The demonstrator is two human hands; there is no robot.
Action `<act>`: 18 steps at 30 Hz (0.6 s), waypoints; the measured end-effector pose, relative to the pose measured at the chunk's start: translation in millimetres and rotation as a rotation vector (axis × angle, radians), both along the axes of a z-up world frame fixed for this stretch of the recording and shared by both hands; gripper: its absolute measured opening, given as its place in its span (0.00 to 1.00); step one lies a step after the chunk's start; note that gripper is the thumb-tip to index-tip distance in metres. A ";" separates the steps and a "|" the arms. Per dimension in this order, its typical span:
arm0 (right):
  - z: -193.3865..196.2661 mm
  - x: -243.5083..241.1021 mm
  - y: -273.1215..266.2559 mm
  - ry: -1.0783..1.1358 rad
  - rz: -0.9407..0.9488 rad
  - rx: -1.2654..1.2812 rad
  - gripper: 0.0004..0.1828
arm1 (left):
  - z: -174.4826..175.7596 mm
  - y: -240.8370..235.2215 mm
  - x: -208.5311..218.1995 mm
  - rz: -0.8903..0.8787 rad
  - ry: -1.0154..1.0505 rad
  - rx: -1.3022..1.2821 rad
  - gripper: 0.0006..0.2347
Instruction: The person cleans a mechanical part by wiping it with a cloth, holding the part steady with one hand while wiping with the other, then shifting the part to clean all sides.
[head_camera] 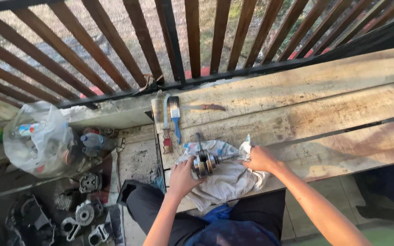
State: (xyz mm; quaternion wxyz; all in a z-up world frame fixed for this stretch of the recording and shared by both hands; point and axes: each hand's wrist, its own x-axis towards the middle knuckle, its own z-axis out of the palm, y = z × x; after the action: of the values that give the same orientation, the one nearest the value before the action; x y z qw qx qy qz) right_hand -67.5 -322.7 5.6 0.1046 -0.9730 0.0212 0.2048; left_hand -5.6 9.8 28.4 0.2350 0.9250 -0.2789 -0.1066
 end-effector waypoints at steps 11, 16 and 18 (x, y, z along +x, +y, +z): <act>-47.3 -2.7 110.7 -0.699 -0.060 0.191 0.19 | -0.7 -0.4 -2.5 0.020 0.004 0.031 0.40; -69.9 -12.8 49.6 -0.608 0.132 0.146 0.24 | -8.4 0.8 -5.0 0.008 -0.006 -0.003 0.41; -75.3 -18.3 32.1 -0.591 0.107 0.103 0.23 | -6.8 0.3 -2.7 0.018 -0.021 0.014 0.39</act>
State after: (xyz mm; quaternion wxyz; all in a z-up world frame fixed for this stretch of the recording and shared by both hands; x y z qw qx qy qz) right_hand -85.8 -290.6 -69.7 0.1444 -0.9836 -0.0717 -0.0811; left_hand -8.3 10.1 21.6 0.2264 0.9302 -0.2724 -0.0966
